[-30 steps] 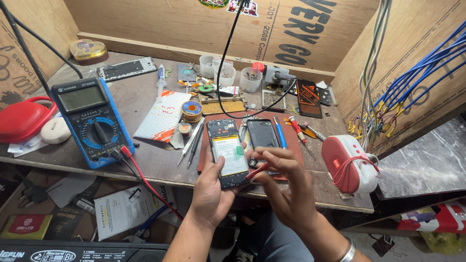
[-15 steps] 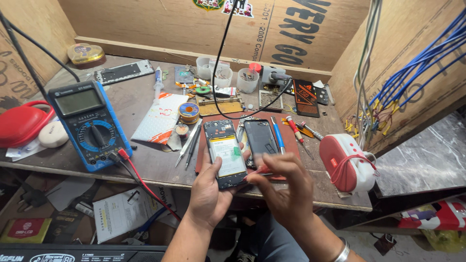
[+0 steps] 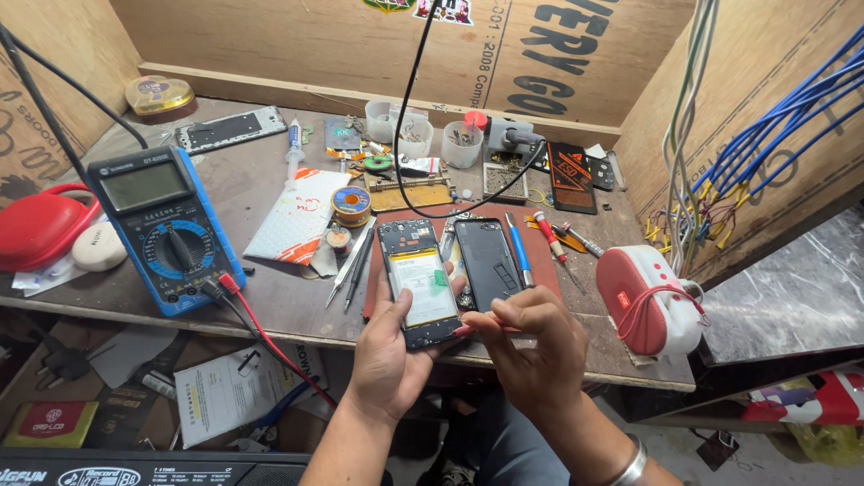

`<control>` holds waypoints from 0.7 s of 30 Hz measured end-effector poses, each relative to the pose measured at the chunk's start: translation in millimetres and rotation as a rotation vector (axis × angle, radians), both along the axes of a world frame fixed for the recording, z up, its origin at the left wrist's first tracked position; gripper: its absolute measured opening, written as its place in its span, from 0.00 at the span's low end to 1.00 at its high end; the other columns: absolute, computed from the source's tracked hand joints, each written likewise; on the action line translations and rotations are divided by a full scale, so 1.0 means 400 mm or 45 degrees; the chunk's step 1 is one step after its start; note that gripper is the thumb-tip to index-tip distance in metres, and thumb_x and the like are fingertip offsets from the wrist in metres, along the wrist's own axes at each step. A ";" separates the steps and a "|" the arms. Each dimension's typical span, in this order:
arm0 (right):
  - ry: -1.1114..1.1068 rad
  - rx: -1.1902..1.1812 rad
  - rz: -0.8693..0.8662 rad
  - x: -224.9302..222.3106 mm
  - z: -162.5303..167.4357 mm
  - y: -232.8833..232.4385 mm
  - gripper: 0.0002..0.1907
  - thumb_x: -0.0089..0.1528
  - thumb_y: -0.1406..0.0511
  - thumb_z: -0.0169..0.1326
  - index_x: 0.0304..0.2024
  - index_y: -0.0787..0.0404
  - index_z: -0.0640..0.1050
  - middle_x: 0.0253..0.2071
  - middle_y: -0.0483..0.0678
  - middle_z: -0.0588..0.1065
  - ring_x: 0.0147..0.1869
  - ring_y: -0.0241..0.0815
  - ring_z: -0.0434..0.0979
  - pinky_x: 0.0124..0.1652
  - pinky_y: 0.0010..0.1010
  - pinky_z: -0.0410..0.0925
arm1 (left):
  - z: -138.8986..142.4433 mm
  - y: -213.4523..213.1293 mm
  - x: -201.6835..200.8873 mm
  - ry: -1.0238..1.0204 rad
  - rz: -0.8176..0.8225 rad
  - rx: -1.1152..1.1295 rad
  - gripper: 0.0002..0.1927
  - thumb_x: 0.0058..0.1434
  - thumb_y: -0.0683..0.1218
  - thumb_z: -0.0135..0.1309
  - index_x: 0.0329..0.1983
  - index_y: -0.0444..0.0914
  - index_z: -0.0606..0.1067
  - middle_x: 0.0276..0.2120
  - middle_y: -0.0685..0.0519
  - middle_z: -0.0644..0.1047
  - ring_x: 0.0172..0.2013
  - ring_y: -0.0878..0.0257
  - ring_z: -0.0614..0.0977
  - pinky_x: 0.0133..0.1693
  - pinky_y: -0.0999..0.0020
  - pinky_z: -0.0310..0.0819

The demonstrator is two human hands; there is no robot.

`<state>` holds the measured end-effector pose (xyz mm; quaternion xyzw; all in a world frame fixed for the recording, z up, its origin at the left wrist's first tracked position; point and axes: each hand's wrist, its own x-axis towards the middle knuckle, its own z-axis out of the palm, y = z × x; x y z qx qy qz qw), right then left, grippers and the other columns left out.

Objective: The person works on a disassembled smartphone, holding the phone body with battery exposed in one hand while using a red pry tool to work around the frame and a separate phone back cover on the counter. The person first works at a glass display counter, then moves to a cluttered repair bench with a multimeter and continues prying and manipulating the phone parts.

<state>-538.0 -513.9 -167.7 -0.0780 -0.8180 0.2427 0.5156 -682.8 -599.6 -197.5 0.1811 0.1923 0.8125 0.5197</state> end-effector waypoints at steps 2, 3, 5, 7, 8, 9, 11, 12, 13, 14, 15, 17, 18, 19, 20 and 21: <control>-0.047 -0.042 0.014 -0.002 -0.007 0.005 0.26 0.61 0.73 0.65 0.56 0.55 0.68 0.42 0.52 0.78 0.44 0.37 0.85 0.40 0.27 0.79 | -0.001 0.001 0.000 -0.012 0.004 0.025 0.27 0.71 0.47 0.33 0.75 0.48 0.51 0.68 0.40 0.66 0.66 0.47 0.71 0.57 0.47 0.74; -0.094 -0.098 0.091 -0.005 -0.013 0.002 0.31 0.60 0.73 0.65 0.61 0.57 0.65 0.47 0.55 0.77 0.46 0.39 0.84 0.42 0.29 0.79 | -0.001 0.000 -0.001 -0.011 0.009 0.045 0.27 0.72 0.47 0.33 0.75 0.47 0.52 0.68 0.40 0.66 0.66 0.46 0.70 0.58 0.47 0.74; -0.127 -0.234 0.196 -0.005 -0.024 -0.002 0.37 0.60 0.73 0.62 0.67 0.58 0.60 0.50 0.58 0.77 0.49 0.43 0.84 0.45 0.31 0.79 | 0.000 0.001 0.001 -0.013 0.009 0.086 0.27 0.73 0.47 0.33 0.76 0.45 0.52 0.68 0.38 0.65 0.66 0.44 0.70 0.60 0.47 0.73; -0.093 -0.384 0.256 -0.001 -0.032 -0.001 0.36 0.65 0.74 0.58 0.70 0.57 0.55 0.48 0.57 0.79 0.49 0.43 0.85 0.49 0.32 0.79 | 0.004 0.006 0.002 -0.036 0.012 0.043 0.27 0.72 0.47 0.33 0.75 0.47 0.52 0.68 0.39 0.66 0.66 0.46 0.71 0.59 0.47 0.72; -0.021 -0.442 0.218 0.005 -0.034 0.008 0.36 0.66 0.75 0.57 0.70 0.56 0.54 0.49 0.57 0.78 0.49 0.44 0.85 0.49 0.33 0.79 | 0.006 0.004 0.002 -0.047 0.018 0.018 0.27 0.72 0.47 0.33 0.75 0.48 0.52 0.68 0.40 0.66 0.66 0.46 0.71 0.58 0.46 0.71; 0.049 -0.504 0.179 0.013 -0.034 0.019 0.37 0.66 0.75 0.55 0.71 0.56 0.52 0.49 0.58 0.77 0.49 0.45 0.85 0.49 0.34 0.79 | 0.009 0.002 0.002 -0.052 0.019 0.006 0.28 0.71 0.47 0.33 0.75 0.49 0.52 0.68 0.40 0.66 0.65 0.46 0.71 0.58 0.45 0.71; 0.173 -0.621 0.109 0.030 -0.033 0.051 0.37 0.67 0.76 0.52 0.71 0.55 0.48 0.51 0.59 0.75 0.51 0.46 0.84 0.51 0.35 0.79 | 0.013 0.001 0.003 -0.063 0.019 -0.014 0.28 0.70 0.47 0.34 0.75 0.51 0.52 0.67 0.41 0.66 0.65 0.46 0.71 0.57 0.43 0.71; 0.228 -0.677 0.076 0.036 -0.032 0.072 0.37 0.67 0.77 0.50 0.72 0.55 0.47 0.52 0.58 0.73 0.52 0.47 0.83 0.52 0.36 0.79 | 0.015 0.001 0.002 -0.069 0.018 -0.017 0.29 0.70 0.46 0.34 0.75 0.51 0.52 0.67 0.41 0.66 0.65 0.46 0.71 0.58 0.44 0.71; 0.283 -0.731 0.040 0.045 -0.033 0.090 0.38 0.67 0.77 0.48 0.72 0.55 0.45 0.53 0.58 0.72 0.53 0.47 0.82 0.53 0.36 0.78 | 0.017 0.000 0.003 -0.076 0.014 -0.019 0.29 0.70 0.46 0.34 0.75 0.51 0.52 0.67 0.41 0.66 0.65 0.46 0.71 0.59 0.44 0.70; 0.234 -0.677 0.001 0.055 -0.036 0.102 0.37 0.67 0.78 0.48 0.72 0.56 0.46 0.53 0.58 0.72 0.53 0.47 0.82 0.53 0.36 0.78 | 0.018 0.000 0.003 -0.083 0.009 -0.022 0.29 0.70 0.46 0.34 0.75 0.51 0.52 0.68 0.41 0.66 0.65 0.46 0.71 0.60 0.45 0.70; 0.184 -0.623 -0.040 0.066 -0.040 0.112 0.36 0.67 0.78 0.48 0.72 0.57 0.47 0.53 0.59 0.72 0.52 0.47 0.83 0.53 0.36 0.78 | 0.019 0.000 0.003 -0.078 0.009 -0.010 0.29 0.70 0.46 0.34 0.75 0.50 0.52 0.68 0.40 0.66 0.66 0.45 0.71 0.60 0.45 0.70; 0.137 -0.587 -0.085 0.080 -0.051 0.121 0.36 0.67 0.79 0.47 0.71 0.58 0.48 0.53 0.59 0.72 0.52 0.48 0.83 0.53 0.36 0.77 | 0.019 0.002 0.004 -0.071 0.012 0.017 0.29 0.71 0.46 0.34 0.76 0.49 0.52 0.68 0.40 0.66 0.66 0.45 0.71 0.61 0.45 0.69; 0.140 -0.606 -0.089 0.085 -0.057 0.123 0.36 0.67 0.78 0.47 0.71 0.58 0.48 0.53 0.58 0.72 0.52 0.47 0.83 0.53 0.36 0.78 | 0.020 0.004 0.004 -0.070 0.010 0.018 0.29 0.71 0.46 0.34 0.76 0.49 0.52 0.68 0.40 0.66 0.66 0.45 0.71 0.61 0.45 0.69; 0.143 -0.627 -0.092 0.088 -0.062 0.124 0.36 0.66 0.78 0.47 0.71 0.58 0.48 0.53 0.58 0.72 0.52 0.47 0.83 0.53 0.36 0.78 | 0.020 0.004 0.004 -0.071 0.011 0.016 0.29 0.71 0.46 0.34 0.76 0.49 0.52 0.68 0.40 0.66 0.66 0.45 0.71 0.61 0.45 0.69; 0.137 -0.616 -0.098 0.087 -0.066 0.126 0.36 0.66 0.78 0.47 0.71 0.58 0.48 0.53 0.58 0.72 0.53 0.47 0.83 0.53 0.35 0.77 | 0.020 0.002 0.005 -0.070 0.013 0.012 0.29 0.71 0.46 0.34 0.76 0.49 0.52 0.68 0.40 0.66 0.66 0.45 0.71 0.61 0.45 0.70; 0.132 -0.605 -0.106 0.085 -0.070 0.127 0.36 0.66 0.79 0.48 0.72 0.58 0.48 0.53 0.58 0.72 0.53 0.47 0.83 0.53 0.35 0.77 | 0.021 0.001 0.007 -0.068 0.012 -0.006 0.29 0.70 0.46 0.34 0.76 0.49 0.52 0.68 0.40 0.66 0.66 0.45 0.71 0.60 0.46 0.70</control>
